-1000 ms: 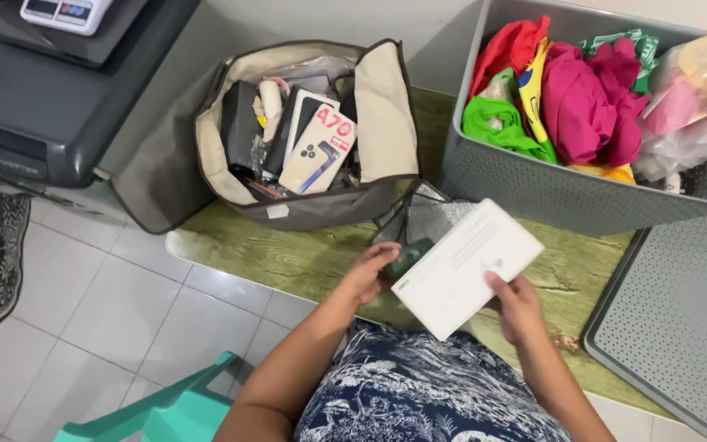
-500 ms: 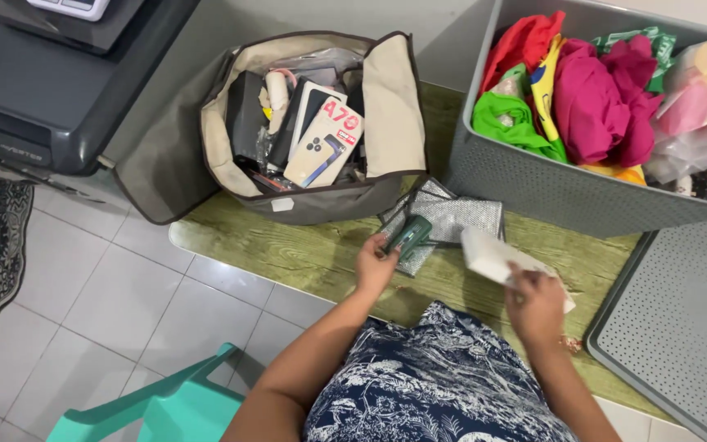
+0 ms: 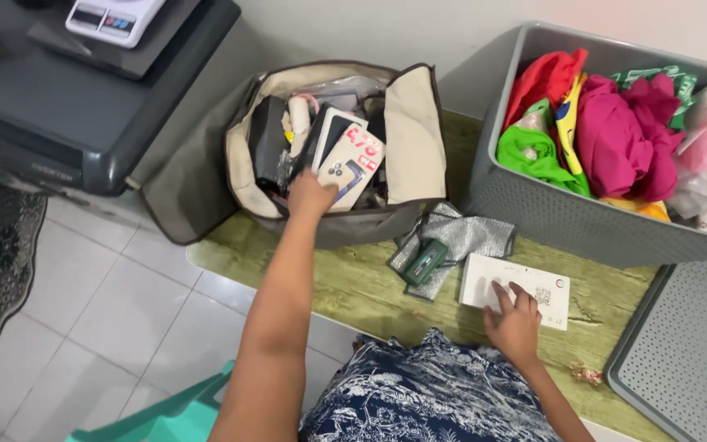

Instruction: Organize clothes and small items into a bin and a carry bag.

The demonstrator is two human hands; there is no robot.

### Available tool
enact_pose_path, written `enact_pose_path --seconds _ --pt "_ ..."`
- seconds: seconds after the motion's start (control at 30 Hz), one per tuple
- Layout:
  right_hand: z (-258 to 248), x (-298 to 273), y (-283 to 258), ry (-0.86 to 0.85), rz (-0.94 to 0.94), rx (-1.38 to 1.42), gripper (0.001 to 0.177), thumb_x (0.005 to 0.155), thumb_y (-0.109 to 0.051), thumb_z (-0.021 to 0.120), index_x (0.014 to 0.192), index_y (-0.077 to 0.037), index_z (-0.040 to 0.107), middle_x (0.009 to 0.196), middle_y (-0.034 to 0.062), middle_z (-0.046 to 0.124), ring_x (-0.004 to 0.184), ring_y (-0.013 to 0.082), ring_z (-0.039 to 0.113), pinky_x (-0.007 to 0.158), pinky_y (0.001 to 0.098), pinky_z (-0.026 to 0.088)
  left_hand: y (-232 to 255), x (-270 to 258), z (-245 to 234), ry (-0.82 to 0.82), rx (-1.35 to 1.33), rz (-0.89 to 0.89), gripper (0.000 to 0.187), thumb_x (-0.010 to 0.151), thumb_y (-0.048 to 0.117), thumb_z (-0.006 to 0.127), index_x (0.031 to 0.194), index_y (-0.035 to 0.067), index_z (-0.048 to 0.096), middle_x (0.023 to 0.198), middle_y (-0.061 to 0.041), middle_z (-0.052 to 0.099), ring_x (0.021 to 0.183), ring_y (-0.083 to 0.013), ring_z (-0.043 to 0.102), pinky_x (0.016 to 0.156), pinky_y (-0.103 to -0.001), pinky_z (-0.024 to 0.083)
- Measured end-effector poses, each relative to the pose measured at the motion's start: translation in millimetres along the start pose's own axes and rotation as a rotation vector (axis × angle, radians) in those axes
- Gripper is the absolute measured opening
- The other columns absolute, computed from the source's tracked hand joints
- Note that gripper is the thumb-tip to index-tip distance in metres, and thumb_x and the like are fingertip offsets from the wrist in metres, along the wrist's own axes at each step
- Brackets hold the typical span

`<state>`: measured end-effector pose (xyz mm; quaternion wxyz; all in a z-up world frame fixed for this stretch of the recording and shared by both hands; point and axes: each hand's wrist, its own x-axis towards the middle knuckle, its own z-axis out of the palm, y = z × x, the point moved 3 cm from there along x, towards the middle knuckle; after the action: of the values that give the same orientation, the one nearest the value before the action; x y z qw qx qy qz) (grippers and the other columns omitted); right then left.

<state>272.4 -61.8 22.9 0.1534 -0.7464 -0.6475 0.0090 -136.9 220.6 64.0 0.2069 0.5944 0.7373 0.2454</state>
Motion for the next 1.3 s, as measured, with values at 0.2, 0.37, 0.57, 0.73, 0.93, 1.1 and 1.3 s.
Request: enact_pose_path --seconds 0.2,0.37,0.57,0.73,0.93,1.1,1.3 --pt "-14 -6 -15 0.090 0.036 0.115 0.060 0.079 -0.024 0.075 0.138 -0.018 0.061 0.140 0.0226 0.052 0.126 0.0431 0.048 0.106 0.0529 0.042 12 -5 -21 -0.206 -0.015 -0.067 0.073 0.060 0.054 0.089 0.107 0.000 0.076 0.109 -0.025 0.076 0.102 -0.0381 0.074 0.091 -0.042 0.057" --pt "-38 -10 -24 0.122 0.076 0.170 0.056 0.081 -0.018 0.074 0.136 -0.016 0.063 0.141 0.0223 0.051 0.127 0.0428 0.047 0.107 0.0517 0.042 31 -22 -69 0.062 -0.178 -0.027 0.056 0.067 0.043 0.089 0.101 -0.001 0.080 0.100 -0.023 0.076 0.087 -0.0349 0.074 0.080 -0.044 0.057" --pt "-68 4 -53 0.137 0.019 0.282 0.048 0.085 -0.017 0.073 0.132 -0.013 0.065 0.138 0.0207 0.054 0.127 0.0406 0.047 0.107 0.0487 0.042 -24 -16 -48 -0.328 -1.212 -0.173 0.047 0.085 0.023 0.078 0.119 -0.008 0.068 0.108 -0.017 0.073 0.085 -0.0263 0.069 0.072 -0.044 0.054" --pt "-79 19 -71 0.065 -0.013 0.463 0.040 0.088 -0.019 0.072 0.127 -0.014 0.070 0.127 0.0138 0.065 0.123 0.0354 0.056 0.106 0.0458 0.046 -13 -70 -4 -0.764 -1.386 -0.041 0.055 0.081 0.012 0.076 0.130 -0.009 0.061 0.119 -0.014 0.072 0.104 -0.0233 0.071 0.094 -0.038 0.057" --pt "-62 14 -67 -0.445 0.170 1.346 0.052 0.097 -0.033 0.065 0.139 -0.003 0.060 0.119 0.0125 0.073 0.107 0.0281 0.072 0.096 0.0416 0.058 42 -166 57 -1.347 -1.468 -0.126 0.068 0.077 0.021 0.081 0.136 -0.005 0.059 0.128 -0.019 0.070 0.112 -0.0293 0.071 0.101 -0.042 0.056" --pt "-32 -3 -55 -0.443 0.660 1.484 0.056 0.090 -0.020 0.070 0.138 0.003 0.051 0.123 0.0167 0.068 0.108 0.0291 0.068 0.092 0.0467 0.056 86 -194 40 -1.036 -0.384 0.406 0.058 0.077 0.036 0.086 0.122 0.004 0.070 0.110 -0.014 0.076 0.092 -0.0213 0.072 0.079 -0.034 0.058" --pt "12 -9 -8 -0.267 1.013 1.534 0.051 0.094 -0.020 0.063 0.138 0.001 0.049 0.123 0.0153 0.067 0.109 0.0314 0.066 0.090 0.0504 0.056 77 -98 -30 -0.269 -0.571 0.327 0.006 0.088 0.017 0.077 0.092 0.014 0.079 0.075 0.001 0.074 0.066 -0.0052 0.065 0.059 -0.024 0.052"
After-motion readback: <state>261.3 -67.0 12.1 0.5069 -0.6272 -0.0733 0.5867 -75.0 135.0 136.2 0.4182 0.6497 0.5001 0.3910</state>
